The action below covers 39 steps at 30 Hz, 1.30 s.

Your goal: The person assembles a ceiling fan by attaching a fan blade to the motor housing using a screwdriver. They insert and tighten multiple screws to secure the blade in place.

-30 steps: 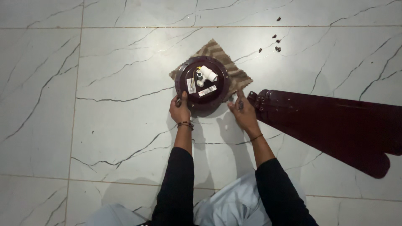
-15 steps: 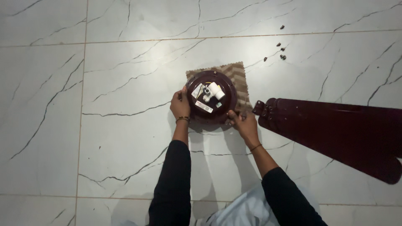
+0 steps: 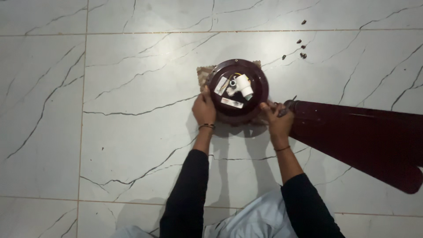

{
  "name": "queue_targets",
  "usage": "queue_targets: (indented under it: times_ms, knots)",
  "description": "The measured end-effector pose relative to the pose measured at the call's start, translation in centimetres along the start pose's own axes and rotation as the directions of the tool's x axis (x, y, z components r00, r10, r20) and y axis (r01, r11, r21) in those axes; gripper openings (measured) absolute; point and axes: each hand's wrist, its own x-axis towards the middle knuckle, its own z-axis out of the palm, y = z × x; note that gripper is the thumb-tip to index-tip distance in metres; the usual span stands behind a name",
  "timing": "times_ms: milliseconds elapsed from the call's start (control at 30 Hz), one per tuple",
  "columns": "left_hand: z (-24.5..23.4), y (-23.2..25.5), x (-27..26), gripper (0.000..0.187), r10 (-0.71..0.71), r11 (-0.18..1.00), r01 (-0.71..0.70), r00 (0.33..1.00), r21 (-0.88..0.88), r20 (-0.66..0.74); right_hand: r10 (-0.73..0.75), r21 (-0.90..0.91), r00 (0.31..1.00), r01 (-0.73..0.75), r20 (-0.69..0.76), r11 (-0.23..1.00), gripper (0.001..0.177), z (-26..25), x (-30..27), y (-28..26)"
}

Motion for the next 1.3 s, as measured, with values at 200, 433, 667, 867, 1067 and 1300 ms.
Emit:
queue_targets:
  times_ms: [200,433,667,867,1067,1300]
  knots:
    - [1.3,-0.5,-2.4,0.062,-0.026,0.999,0.026,1.0,-0.027,-0.009,0.024,0.014,0.999,-0.025,0.026,1.0,0.043,-0.5,-0.2,-1.2]
    - [-1.1,-4.2,0.9,0.061,0.032,0.999,-0.034,0.999,0.042,0.035,0.15,0.121,0.972,-0.173,0.178,0.977,0.048,2.0,-2.0,-0.7]
    - [-2.3,-4.5,2.1,0.058,0.026,0.998,-0.033,0.994,0.057,0.108,0.155,0.012,0.958,-0.163,0.242,0.987,0.05,1.8,-2.3,-0.2]
    - [-2.4,-3.6,0.7,0.053,0.089,0.978,-0.099,0.994,0.184,0.061,0.291,0.237,0.902,-0.373,0.318,0.897,0.049,1.7,-1.7,-0.1]
    - [-2.5,-0.9,-1.9,0.061,0.139,0.99,-0.139,0.975,0.013,-0.175,0.183,-0.086,0.962,-0.169,0.202,0.982,0.052,1.3,-1.5,-2.3]
    - [-0.2,2.6,-7.8,0.096,0.58,0.808,-0.561,0.812,0.179,-0.071,0.271,0.178,0.956,-0.287,0.112,0.941,0.03,-3.1,0.1,-4.9]
